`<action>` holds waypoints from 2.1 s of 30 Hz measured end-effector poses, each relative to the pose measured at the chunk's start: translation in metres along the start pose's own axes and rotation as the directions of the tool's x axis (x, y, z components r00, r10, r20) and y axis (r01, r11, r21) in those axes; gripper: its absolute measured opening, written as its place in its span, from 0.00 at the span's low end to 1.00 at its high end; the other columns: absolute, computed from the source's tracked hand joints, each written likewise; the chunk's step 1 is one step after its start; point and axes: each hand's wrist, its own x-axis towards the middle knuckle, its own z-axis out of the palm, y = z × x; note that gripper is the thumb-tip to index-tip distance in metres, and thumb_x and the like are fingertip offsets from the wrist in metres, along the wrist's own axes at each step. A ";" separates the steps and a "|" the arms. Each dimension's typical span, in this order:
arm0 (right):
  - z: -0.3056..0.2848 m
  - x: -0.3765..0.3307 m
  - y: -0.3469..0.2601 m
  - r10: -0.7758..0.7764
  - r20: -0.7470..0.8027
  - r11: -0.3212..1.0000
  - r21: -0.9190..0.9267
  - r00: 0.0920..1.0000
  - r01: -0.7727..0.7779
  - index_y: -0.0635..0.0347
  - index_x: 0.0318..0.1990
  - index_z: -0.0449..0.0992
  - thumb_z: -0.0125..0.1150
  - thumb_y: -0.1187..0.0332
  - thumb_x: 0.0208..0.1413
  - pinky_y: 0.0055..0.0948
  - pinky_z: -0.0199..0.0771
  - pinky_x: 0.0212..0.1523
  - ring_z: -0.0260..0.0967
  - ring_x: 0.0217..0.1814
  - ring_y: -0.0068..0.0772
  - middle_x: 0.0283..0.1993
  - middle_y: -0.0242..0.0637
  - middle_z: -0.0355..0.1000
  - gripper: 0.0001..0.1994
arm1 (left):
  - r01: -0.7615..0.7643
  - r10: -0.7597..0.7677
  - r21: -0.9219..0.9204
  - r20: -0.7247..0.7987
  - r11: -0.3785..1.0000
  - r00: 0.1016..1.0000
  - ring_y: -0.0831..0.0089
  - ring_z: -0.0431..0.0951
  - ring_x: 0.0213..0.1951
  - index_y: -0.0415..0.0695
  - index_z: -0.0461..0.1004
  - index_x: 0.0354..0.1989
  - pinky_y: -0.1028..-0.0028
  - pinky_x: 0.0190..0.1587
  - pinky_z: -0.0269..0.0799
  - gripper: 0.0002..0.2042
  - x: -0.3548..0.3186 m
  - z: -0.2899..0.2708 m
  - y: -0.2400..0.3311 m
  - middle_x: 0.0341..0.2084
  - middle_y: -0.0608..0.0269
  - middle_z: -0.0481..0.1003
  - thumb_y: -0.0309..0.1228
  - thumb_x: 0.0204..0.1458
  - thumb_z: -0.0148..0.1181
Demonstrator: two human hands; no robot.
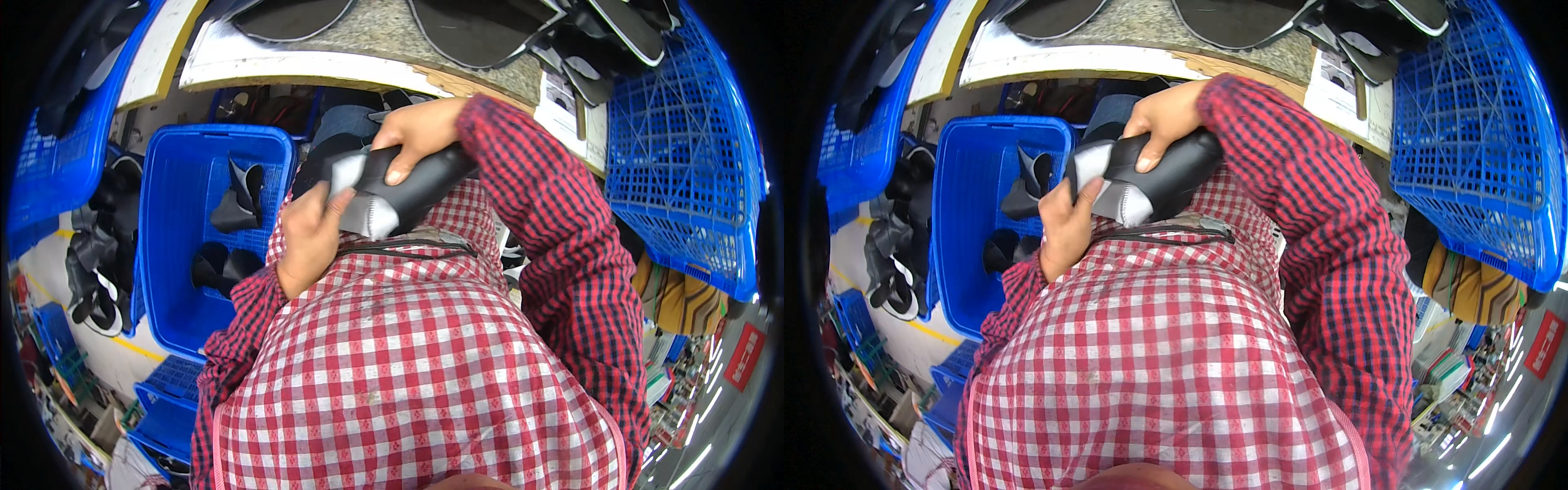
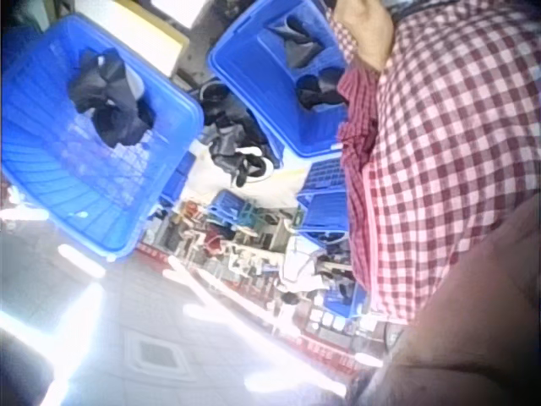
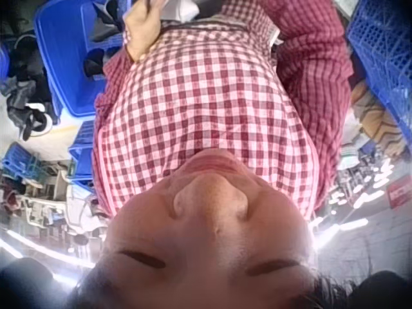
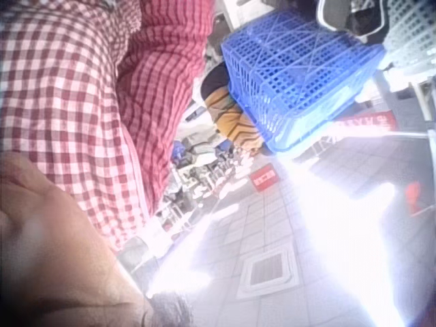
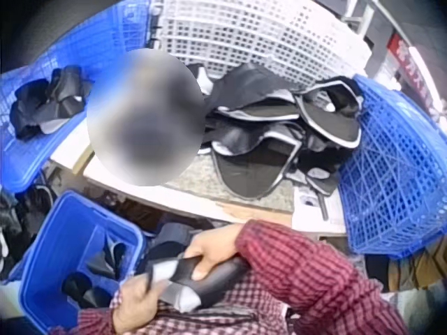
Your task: The person repeatedly picks up black slipper uppers and white insoles, aligns them, and presses the edges together by hand. They turn each slipper over to check the bond and place finished units into a blue basket. The process is repeated for multiple pairs.
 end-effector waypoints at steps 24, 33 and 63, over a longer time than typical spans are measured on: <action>0.078 0.001 -0.049 -0.044 -0.487 0.609 -0.705 0.872 -0.363 0.43 0.46 0.84 0.72 0.55 0.51 0.46 0.79 0.39 0.81 0.39 0.49 0.32 0.39 0.81 0.16 | -0.015 -0.008 0.041 0.513 0.999 0.859 0.73 0.80 0.39 0.36 0.77 0.53 0.72 0.48 0.75 0.14 0.089 -0.023 -0.038 0.39 0.55 0.82 0.30 0.63 0.61; 0.125 -0.005 -0.046 -0.440 -0.716 0.583 -0.687 0.542 -0.435 0.47 0.29 0.84 0.70 0.64 0.42 0.35 0.66 0.44 0.70 0.40 0.31 0.30 0.24 0.72 0.04 | 0.270 -0.242 0.068 0.686 0.960 0.686 0.79 0.82 0.34 0.34 0.83 0.44 0.77 0.37 0.80 0.11 0.094 -0.030 -0.020 0.32 0.57 0.84 0.30 0.60 0.67; 0.097 -0.014 -0.035 -0.119 -0.825 0.853 -0.370 0.553 -0.369 0.58 0.37 0.78 0.75 0.61 0.50 0.42 0.75 0.36 0.79 0.35 0.48 0.32 0.41 0.80 0.14 | 0.464 -0.307 -0.307 0.442 0.831 0.843 0.81 0.79 0.34 0.33 0.82 0.48 0.79 0.41 0.78 0.10 0.047 -0.030 -0.017 0.37 0.61 0.84 0.19 0.61 0.61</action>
